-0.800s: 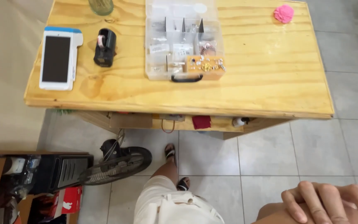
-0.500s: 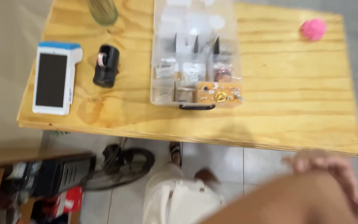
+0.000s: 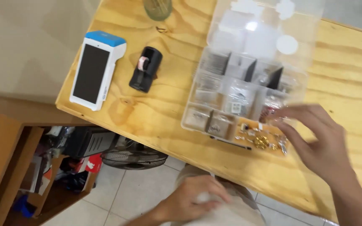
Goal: The person walks to a table, opens a plastic organizer, sorts through small bags of jewelry components, and arranges individual gold-colored charms into specific compartments before closing the box and putting it away.
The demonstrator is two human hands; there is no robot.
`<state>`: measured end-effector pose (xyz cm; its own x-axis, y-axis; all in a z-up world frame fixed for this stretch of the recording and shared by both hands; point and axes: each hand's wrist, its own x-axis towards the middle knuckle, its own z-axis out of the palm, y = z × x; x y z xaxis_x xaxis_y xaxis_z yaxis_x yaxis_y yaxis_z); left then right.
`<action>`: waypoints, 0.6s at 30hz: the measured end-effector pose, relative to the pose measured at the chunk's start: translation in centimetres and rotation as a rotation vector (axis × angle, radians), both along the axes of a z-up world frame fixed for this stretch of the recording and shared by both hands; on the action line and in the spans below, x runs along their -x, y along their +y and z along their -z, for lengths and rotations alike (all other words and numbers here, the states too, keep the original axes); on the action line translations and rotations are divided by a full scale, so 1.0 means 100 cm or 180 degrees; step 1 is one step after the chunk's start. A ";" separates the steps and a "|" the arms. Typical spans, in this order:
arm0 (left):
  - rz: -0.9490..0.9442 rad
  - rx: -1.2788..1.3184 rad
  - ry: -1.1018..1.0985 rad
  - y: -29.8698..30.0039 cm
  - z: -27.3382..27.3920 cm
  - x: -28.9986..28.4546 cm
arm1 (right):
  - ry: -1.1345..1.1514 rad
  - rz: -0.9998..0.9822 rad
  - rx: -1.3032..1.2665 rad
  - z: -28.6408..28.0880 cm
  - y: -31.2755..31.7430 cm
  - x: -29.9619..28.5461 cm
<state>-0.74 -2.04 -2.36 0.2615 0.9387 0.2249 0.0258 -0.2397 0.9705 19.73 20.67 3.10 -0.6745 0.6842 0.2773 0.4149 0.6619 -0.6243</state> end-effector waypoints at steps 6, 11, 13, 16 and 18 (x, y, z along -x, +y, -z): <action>-0.2263 0.0168 0.0048 -0.019 0.041 0.014 | -0.0400 -0.0920 -0.1257 0.050 0.061 0.110; -0.2578 -0.0305 0.0350 0.005 0.056 0.043 | -0.1069 -0.1194 -0.1624 0.067 0.082 0.141; -0.2799 -0.0873 0.0888 0.010 0.071 0.056 | -0.1133 -0.1263 -0.1497 0.067 0.084 0.146; -0.3051 -0.1341 0.1165 0.037 0.085 0.073 | -0.0849 -0.1505 -0.1318 0.036 0.075 0.135; -0.3067 -0.1445 0.1331 0.045 0.083 0.077 | -0.0901 -0.1488 -0.0982 0.027 0.058 0.118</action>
<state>-8.42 2.48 -10.70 -0.3887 0.6437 0.6592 0.6894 -0.2715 0.6716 7.92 26.43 0.45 -0.9593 0.2162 0.1817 0.1593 0.9455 -0.2839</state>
